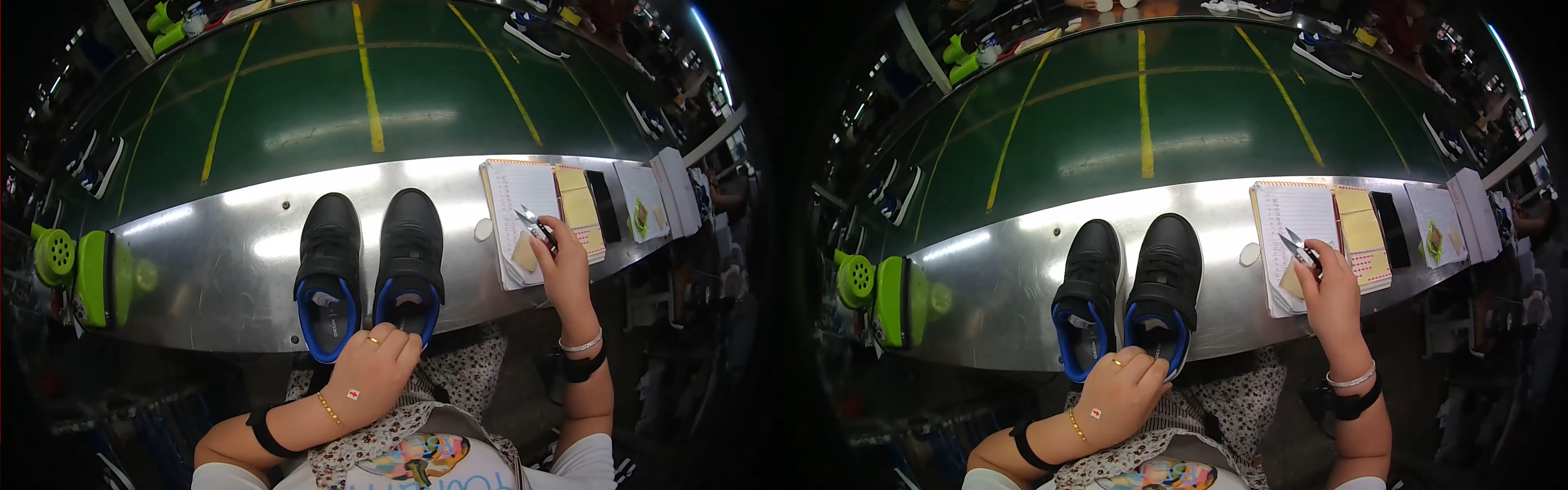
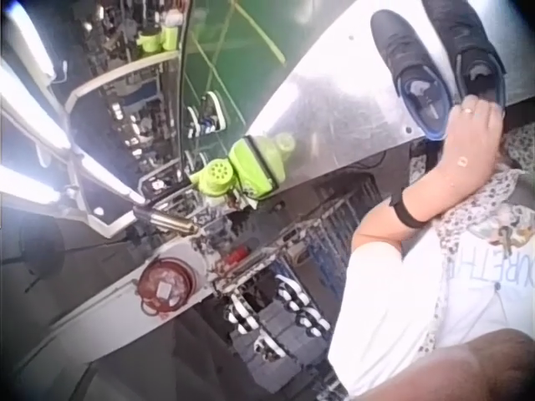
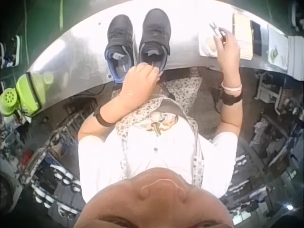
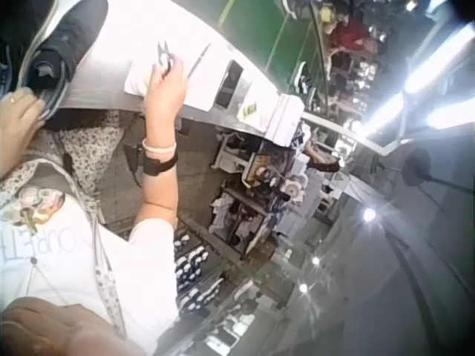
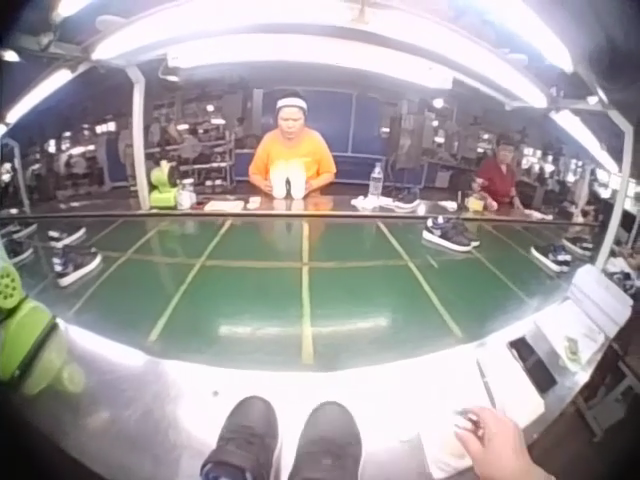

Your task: Inspecting and trimming finished shoes on a production line.

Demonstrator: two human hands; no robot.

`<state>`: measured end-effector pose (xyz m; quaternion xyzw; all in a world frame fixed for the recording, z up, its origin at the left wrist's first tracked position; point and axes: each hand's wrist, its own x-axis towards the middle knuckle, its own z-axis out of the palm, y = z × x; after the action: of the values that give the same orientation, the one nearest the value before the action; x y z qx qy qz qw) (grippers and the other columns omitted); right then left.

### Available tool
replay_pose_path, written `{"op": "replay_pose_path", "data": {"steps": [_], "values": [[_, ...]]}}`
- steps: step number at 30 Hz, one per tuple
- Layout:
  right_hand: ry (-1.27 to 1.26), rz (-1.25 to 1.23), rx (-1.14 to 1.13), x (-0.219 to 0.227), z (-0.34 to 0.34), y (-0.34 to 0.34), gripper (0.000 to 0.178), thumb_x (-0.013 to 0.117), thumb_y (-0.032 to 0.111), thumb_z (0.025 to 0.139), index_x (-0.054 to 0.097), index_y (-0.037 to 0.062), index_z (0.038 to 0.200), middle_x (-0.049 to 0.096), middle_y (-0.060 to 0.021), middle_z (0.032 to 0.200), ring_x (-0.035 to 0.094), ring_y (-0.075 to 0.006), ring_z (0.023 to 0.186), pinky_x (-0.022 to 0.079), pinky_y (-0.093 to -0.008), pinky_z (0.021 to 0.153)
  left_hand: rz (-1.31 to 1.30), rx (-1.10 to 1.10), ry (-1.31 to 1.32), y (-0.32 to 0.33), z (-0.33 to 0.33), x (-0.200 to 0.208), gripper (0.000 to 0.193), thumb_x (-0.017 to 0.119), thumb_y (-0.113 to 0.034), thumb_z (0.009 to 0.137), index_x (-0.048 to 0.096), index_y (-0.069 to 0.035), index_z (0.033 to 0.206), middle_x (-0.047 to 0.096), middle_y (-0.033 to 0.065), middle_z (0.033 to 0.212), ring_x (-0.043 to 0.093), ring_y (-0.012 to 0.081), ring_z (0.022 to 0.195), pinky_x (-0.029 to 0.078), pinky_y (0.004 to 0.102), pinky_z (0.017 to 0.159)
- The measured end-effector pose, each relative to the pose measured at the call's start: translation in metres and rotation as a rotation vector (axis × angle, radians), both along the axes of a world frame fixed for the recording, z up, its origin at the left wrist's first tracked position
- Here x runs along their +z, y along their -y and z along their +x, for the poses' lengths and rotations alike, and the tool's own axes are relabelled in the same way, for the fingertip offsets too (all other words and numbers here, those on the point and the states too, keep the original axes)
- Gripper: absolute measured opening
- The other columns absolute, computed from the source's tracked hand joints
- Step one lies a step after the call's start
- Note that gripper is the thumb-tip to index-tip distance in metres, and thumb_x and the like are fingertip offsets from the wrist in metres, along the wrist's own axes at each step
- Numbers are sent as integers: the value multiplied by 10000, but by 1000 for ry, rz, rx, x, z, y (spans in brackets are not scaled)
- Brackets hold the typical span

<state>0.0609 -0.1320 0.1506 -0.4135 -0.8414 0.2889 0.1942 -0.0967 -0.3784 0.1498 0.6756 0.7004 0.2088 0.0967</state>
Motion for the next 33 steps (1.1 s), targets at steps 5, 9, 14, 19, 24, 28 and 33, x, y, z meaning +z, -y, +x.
{"op": "replay_pose_path", "data": {"steps": [5, 9, 14, 19, 24, 28, 33], "values": [[394, 400, -134, -34, 34, -36, 429, 562, 31, 815, 457, -20, 1228, 524, -187, 1055, 517, -339, 972, 422, -417, 852, 73, 178, -10, -14, 6, 23, 472, 734, -129, 651, 569, 7, 1072, 590, 130, 981, 571, 271, 911, 462, 350, 768], [223, 683, 55, -24, 16, 7, 508, 570, 55, 816, 395, -32, 1285, 501, -198, 1158, 466, -347, 1089, 362, -440, 950, 445, 328, 133, 10, -35, 30, 321, 688, -78, 732, 578, 1, 1023, 577, 140, 950, 559, 266, 834, 443, 329, 730], [-136, -203, 223, -14, -30, 88, 541, 579, 161, 869, 359, -46, 1318, 479, -201, 1234, 519, -297, 1066, 424, -401, 902, 301, 694, 476, 38, -91, -15, 328, 569, -159, 878, 511, -16, 1167, 541, 120, 1093, 532, 192, 944, 438, 296, 810], [-233, -455, 210, -33, -57, 111, 572, 576, 184, 878, 336, -47, 1343, 543, -181, 1142, 569, -221, 1009, 454, -304, 858, -17, 555, 921, 42, -87, -29, 575, 593, -262, 878, 373, 19, 1328, 503, 206, 1207, 557, 242, 1035, 467, 306, 851], [-598, -965, -12, -40, -57, 114, 491, 523, 66, 837, 403, -19, 1306, 565, -116, 1123, 576, -191, 990, 460, -293, 859, 88, 681, 1561, 44, -81, -27, 471, 497, 20, 791, 441, 9, 1259, 569, 124, 1116, 580, 189, 993, 479, 306, 866], [-873, -1297, -30, -50, -47, 127, 447, 445, 118, 879, 403, 14, 1312, 530, -118, 1223, 551, -213, 1080, 453, -339, 922, 142, 640, 1883, 48, -77, -32, 451, 423, 44, 804, 442, 3, 1253, 561, 122, 1141, 585, 208, 1019, 486, 330, 883], [-981, -1467, -4, -38, -56, 141, 425, 429, 105, 896, 408, 2, 1307, 539, -124, 1232, 563, -211, 1089, 463, -318, 923, 259, 450, 2166, 45, -66, -45, 499, 420, 24, 846, 360, -10, 1339, 503, 143, 1261, 545, 235, 1119, 461, 354, 954]]}}
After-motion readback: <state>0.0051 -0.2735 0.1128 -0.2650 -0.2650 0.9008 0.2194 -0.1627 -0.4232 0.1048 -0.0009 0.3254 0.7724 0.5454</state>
